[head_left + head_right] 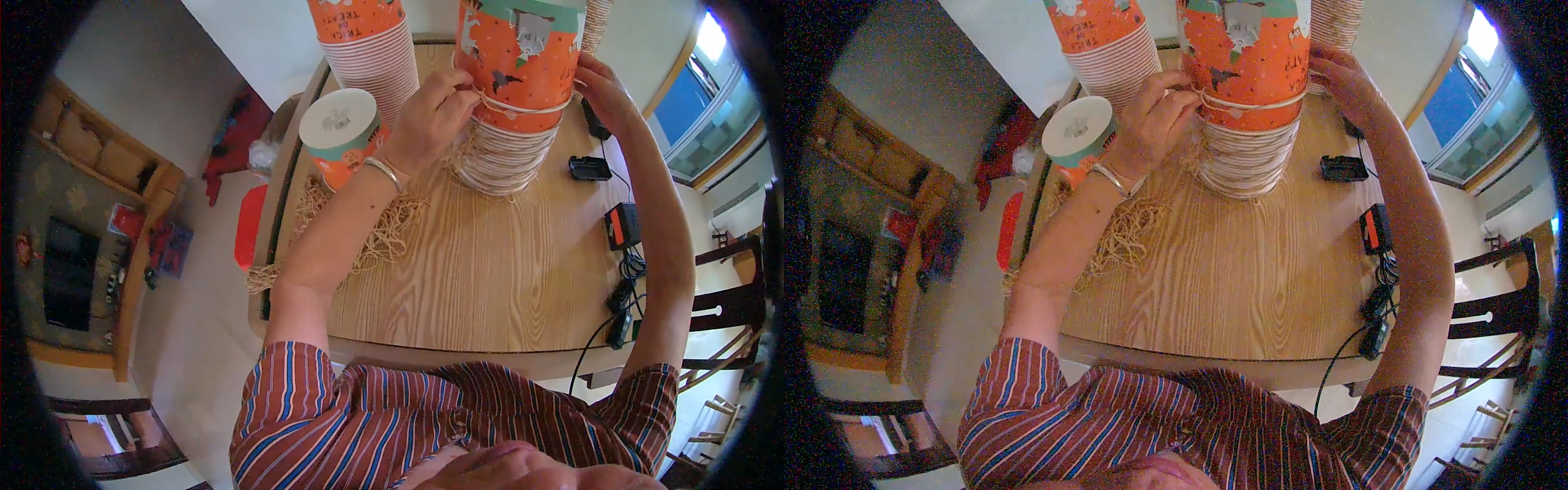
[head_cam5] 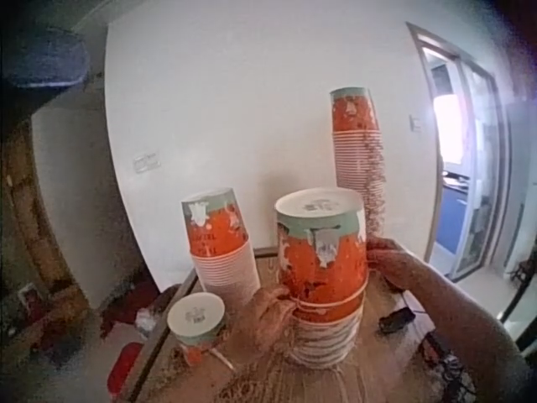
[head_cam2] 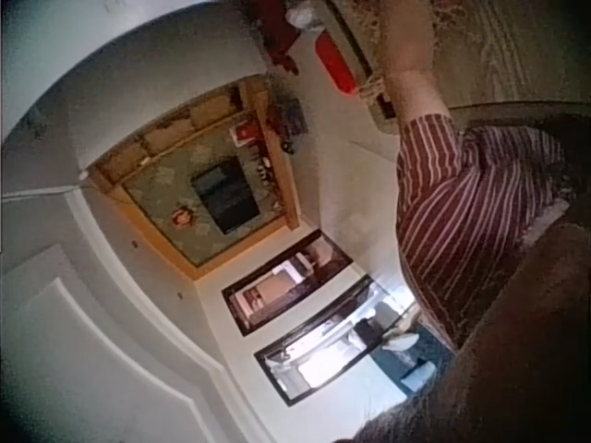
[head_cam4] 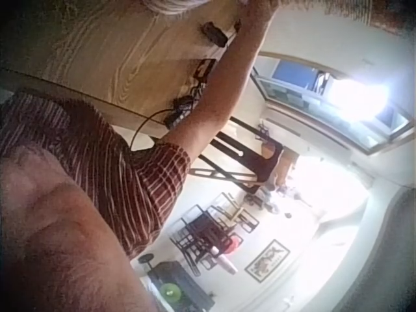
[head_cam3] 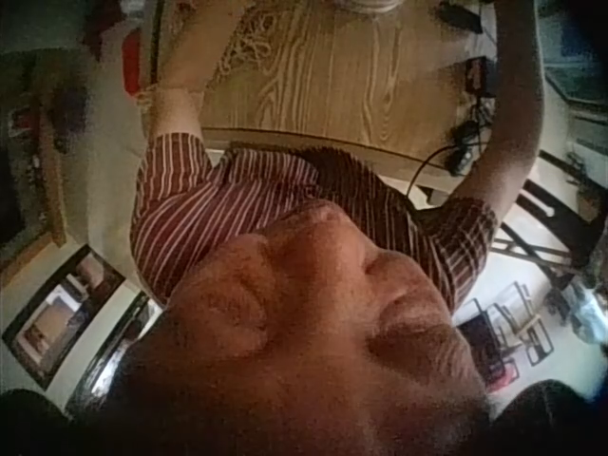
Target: The person is threading twine through pre-drilled holes in paper bowls to assemble them.
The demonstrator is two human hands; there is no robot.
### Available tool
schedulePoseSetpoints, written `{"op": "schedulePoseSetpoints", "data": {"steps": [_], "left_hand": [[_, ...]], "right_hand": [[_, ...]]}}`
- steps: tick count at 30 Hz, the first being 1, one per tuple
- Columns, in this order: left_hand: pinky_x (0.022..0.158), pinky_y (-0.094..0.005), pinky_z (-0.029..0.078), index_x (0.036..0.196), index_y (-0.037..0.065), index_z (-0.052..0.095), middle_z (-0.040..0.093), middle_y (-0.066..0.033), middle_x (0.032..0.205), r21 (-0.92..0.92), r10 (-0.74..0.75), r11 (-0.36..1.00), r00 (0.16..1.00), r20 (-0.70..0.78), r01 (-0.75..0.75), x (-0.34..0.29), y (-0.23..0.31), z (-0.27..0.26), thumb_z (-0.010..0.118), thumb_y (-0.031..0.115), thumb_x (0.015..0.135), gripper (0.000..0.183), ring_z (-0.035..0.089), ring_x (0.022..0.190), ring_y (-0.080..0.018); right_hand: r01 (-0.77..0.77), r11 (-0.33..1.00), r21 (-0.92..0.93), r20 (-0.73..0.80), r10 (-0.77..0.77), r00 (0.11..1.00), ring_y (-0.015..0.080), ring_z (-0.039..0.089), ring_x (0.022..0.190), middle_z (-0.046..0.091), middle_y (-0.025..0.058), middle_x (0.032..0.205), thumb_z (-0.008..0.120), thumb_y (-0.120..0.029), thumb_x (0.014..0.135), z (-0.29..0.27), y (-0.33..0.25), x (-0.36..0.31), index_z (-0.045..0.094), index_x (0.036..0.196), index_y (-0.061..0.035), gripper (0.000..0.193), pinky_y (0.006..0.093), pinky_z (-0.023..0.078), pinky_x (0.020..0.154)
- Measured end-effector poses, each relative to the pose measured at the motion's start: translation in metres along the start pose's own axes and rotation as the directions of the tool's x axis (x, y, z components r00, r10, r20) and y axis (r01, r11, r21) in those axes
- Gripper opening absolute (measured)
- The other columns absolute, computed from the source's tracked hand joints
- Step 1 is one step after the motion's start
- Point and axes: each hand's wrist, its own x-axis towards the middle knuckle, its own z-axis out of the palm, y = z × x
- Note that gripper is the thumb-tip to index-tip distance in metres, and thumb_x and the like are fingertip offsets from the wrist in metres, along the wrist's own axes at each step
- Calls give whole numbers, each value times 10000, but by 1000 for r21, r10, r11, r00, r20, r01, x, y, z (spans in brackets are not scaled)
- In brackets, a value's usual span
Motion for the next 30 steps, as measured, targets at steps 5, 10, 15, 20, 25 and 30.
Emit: {"op": "schedulePoseSetpoints", "data": {"steps": [5, 10, 15, 20, 25, 30], "left_hand": [[714, -347, 549, 944, 68, 623, 601, -89, 1028, 29, 45, 999, 999, 5, -45, -3, -2, -2, 755, -4, 715, 273, 630, 884, -256], [716, -347, 546, 943, 76, 626, 606, -74, 1005, 23, 61, 998, 998, 9, -61, -5, -4, -1, 751, -8, 690, 295, 622, 894, -257], [719, -349, 536, 917, 81, 626, 607, -65, 961, 31, 90, 995, 996, 14, -90, -7, 0, -1, 750, 4, 661, 295, 617, 859, -252], [733, -350, 535, 919, 57, 615, 595, -72, 955, 54, 96, 994, 995, -16, -95, -12, 1, 0, 705, 16, 689, 250, 609, 861, -258], [709, -350, 536, 914, 61, 625, 605, -72, 945, 26, 100, 995, 995, -26, -99, -13, 2, 1, 746, -4, 677, 274, 618, 843, -255], [701, -360, 535, 952, 56, 626, 609, -91, 963, 16, 101, 995, 995, -26, -100, -18, 4, 2, 736, -25, 673, 311, 618, 845, -272]], "right_hand": [[-4, 999, -38, 18, 5, 1000, 144, 559, 1126, 602, 46, 1250, 564, -161, 937, 5, 0, -5, 549, 1289, -27, 377, 303, 417, 998], [44, 998, -35, 18, -44, 999, 140, 565, 1093, 618, 41, 1209, 559, -169, 946, 13, -2, -8, 562, 1269, -33, 350, 300, 427, 976], [3, 999, -48, -1, -3, 1000, 185, 569, 1159, 608, 83, 1268, 517, -155, 941, 5, 9, -3, 561, 1287, -8, 379, 333, 402, 1048], [0, 997, -77, 32, 3, 999, 182, 573, 1152, 617, 80, 1254, 521, -161, 946, 14, 3, -5, 558, 1290, -8, 379, 332, 403, 1049], [-13, 997, -76, 16, 15, 1000, 174, 572, 1149, 615, 79, 1256, 529, -162, 947, 7, 11, -4, 558, 1291, -8, 378, 327, 405, 1047], [20, 995, -97, 46, -16, 999, 154, 581, 1119, 629, 70, 1229, 550, -176, 943, 3, 18, -3, 585, 1261, -7, 362, 319, 433, 1011]]}}
